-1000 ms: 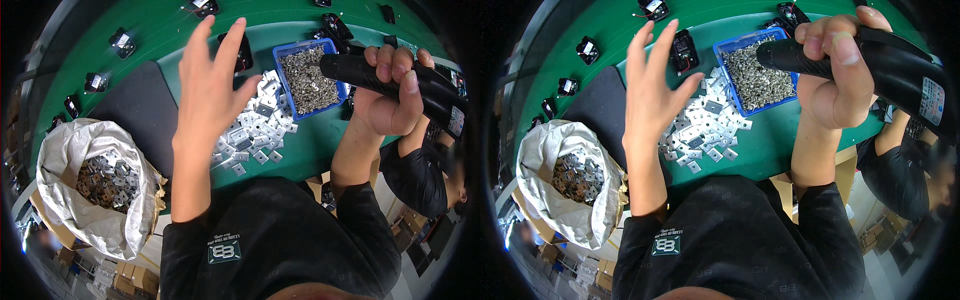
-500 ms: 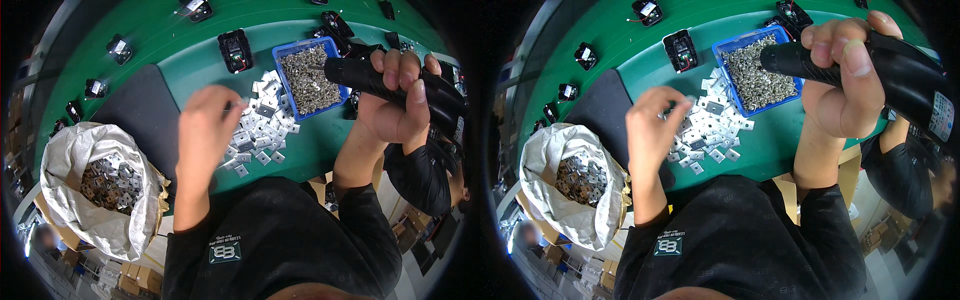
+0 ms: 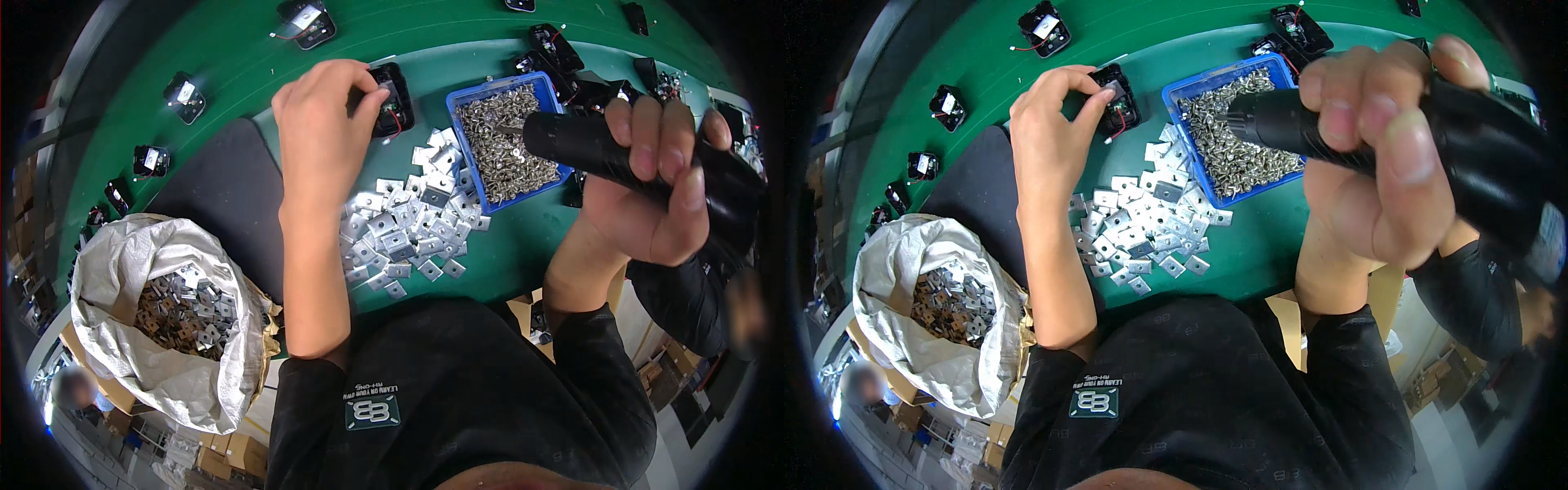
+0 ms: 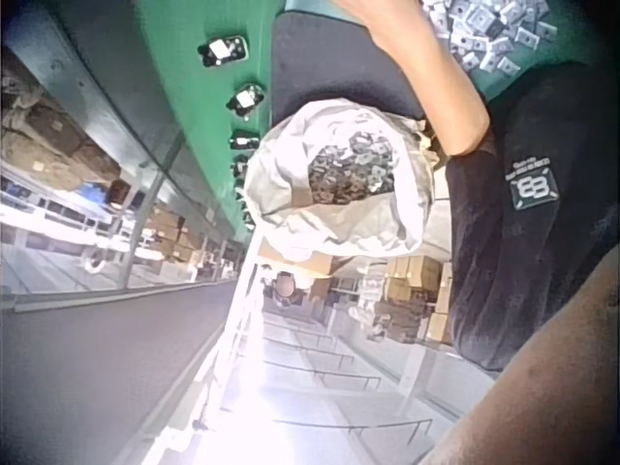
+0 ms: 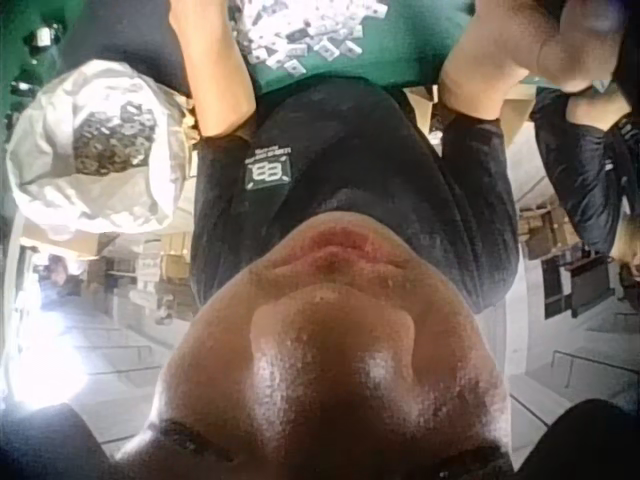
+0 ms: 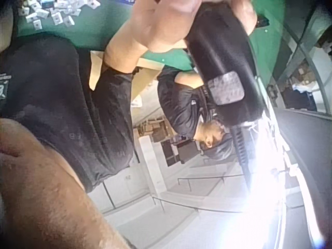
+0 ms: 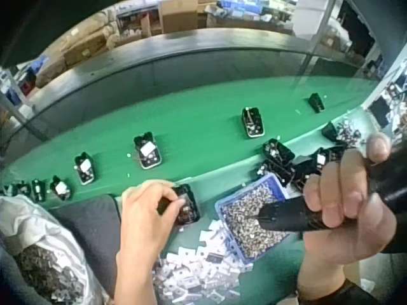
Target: Manually assemble electronic components by inserting small pins or fasteners and securing them with a power screwdriver.
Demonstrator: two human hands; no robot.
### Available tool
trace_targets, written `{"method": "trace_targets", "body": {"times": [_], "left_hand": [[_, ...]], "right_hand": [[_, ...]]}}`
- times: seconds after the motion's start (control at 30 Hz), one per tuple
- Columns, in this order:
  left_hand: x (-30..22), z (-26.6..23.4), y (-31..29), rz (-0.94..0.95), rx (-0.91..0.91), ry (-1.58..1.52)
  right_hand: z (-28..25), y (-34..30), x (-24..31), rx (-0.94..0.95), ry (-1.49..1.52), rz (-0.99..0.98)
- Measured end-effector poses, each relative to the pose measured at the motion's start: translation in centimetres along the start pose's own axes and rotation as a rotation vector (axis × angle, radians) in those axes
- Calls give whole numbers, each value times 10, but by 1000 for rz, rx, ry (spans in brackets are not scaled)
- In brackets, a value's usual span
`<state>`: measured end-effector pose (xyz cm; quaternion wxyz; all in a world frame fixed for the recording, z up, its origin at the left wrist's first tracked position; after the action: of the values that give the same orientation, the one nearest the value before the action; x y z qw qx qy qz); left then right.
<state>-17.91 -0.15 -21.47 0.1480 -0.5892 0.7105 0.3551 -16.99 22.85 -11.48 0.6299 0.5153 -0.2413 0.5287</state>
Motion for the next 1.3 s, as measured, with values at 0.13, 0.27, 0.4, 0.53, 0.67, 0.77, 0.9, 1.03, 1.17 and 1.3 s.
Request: {"method": "trace_targets", "body": {"times": [0.13, 0.27, 0.4, 0.53, 0.67, 0.77, 0.9, 1.03, 1.17, 1.3], "left_hand": [[4, 6, 6, -99, 45, -39], [8, 5, 8, -156, 30, -148], [5, 7, 10, -250, 130, -191], [7, 8, 8, -142, 73, -150], [5, -2, 1, -73, -24, -90], [-21, -24, -8, 110, -197, -34], [-76, -27, -24, 459, 13, -115], [-82, -20, -42, 488, -35, -107], [-85, -18, -49, 493, -150, -134], [-82, -17, -52, 464, -158, -188]], "right_hand": [[-4, 2, 1, 93, 101, 17], [0, 3, 0, 89, 143, 16], [3, 1, 10, 100, 181, 5], [8, -2, 18, 103, 258, -13], [11, -4, 26, 131, 285, -24], [18, -9, 29, 135, 305, -14], [18, -12, 32, 197, 310, -29], [24, -14, 29, 215, 340, 19], [24, -16, 30, 183, 384, 10], [27, -14, 25, 160, 422, 8]]}}
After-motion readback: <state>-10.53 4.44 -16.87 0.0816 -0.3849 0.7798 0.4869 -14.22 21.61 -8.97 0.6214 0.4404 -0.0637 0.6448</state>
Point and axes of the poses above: each hand's wrist, its own y-axis towards the middle knuckle, its own z-axis out of the palm, x = y × z, the point moved 6 cm from there along y, towards the middle knuckle, and after that the axes turned 3 degrees about z, right-handed, at the moved point
